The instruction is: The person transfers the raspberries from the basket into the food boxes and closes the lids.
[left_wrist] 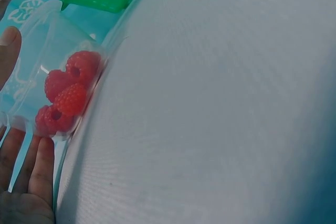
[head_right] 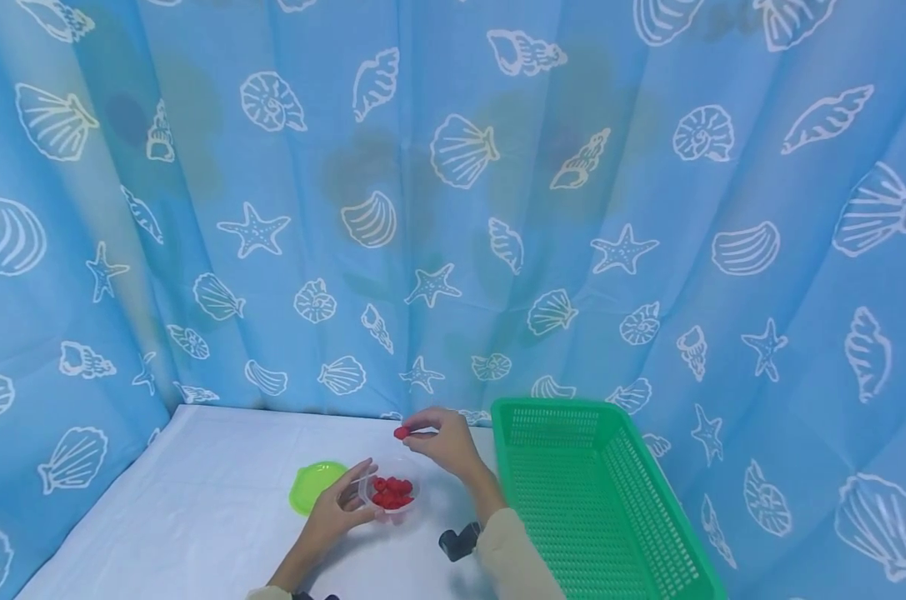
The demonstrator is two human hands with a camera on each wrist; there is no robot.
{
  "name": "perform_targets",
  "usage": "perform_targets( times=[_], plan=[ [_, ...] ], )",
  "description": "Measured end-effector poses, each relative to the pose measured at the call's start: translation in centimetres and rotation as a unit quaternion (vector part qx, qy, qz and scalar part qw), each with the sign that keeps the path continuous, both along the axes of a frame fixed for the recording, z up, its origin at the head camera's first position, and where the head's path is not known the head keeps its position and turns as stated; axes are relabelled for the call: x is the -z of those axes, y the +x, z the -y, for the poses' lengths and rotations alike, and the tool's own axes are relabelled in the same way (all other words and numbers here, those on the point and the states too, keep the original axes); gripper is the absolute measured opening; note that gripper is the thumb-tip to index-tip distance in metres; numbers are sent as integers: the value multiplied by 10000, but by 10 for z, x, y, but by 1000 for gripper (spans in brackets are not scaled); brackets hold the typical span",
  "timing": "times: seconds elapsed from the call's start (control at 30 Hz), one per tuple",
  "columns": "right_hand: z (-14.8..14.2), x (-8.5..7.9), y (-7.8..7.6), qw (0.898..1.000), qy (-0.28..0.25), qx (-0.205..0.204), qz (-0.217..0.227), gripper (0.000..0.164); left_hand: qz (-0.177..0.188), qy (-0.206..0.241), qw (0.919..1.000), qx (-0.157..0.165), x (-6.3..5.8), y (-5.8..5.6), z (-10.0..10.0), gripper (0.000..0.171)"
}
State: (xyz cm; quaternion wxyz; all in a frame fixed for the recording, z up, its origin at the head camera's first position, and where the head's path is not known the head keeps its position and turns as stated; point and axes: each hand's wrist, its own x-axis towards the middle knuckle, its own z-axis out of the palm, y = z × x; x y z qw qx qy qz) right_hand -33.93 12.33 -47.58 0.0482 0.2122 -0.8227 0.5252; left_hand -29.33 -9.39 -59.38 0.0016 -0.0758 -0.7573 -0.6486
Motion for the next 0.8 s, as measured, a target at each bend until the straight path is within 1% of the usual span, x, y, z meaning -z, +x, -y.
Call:
perform_targets(
  times=[0.03, 0.07, 0.17, 0.27, 0.3, 0.43, 0.7, 0.8],
  plan=[
    [2, 2, 2, 10000, -4, 21, -6, 24, 9, 17, 10000, -5, -1, 0, 0, 89],
    [4, 4, 5, 10000, -4, 33, -10, 24, -10, 7, 10000, 8, -6, 3, -1, 88],
    [10, 10, 12, 10000, -83, 52, -1, 24, -22, -9, 10000, 9, -7, 4, -1, 87],
    [14, 15, 19, 9999, -141, 72, -8, 24, -26, -31, 10000, -2, -8, 4, -2, 88],
    [15, 17, 21, 9998, -155, 88, -24, 24, -29, -34, 10000, -19, -3, 2, -2, 89],
    [17, 26, 27, 9997, -138, 171, 72, 23, -66, -37, 10000, -24, -3, 3, -1, 88],
    [16, 44, 30, 9990, -324, 186, 264, 21, -32, -152, 9998, -100, -2, 2, -1, 90],
    [15, 50, 31, 9985, -394, 182, 330, 22, -94, -135, 9998, -83, -1, 1, -2, 90]
  ],
)
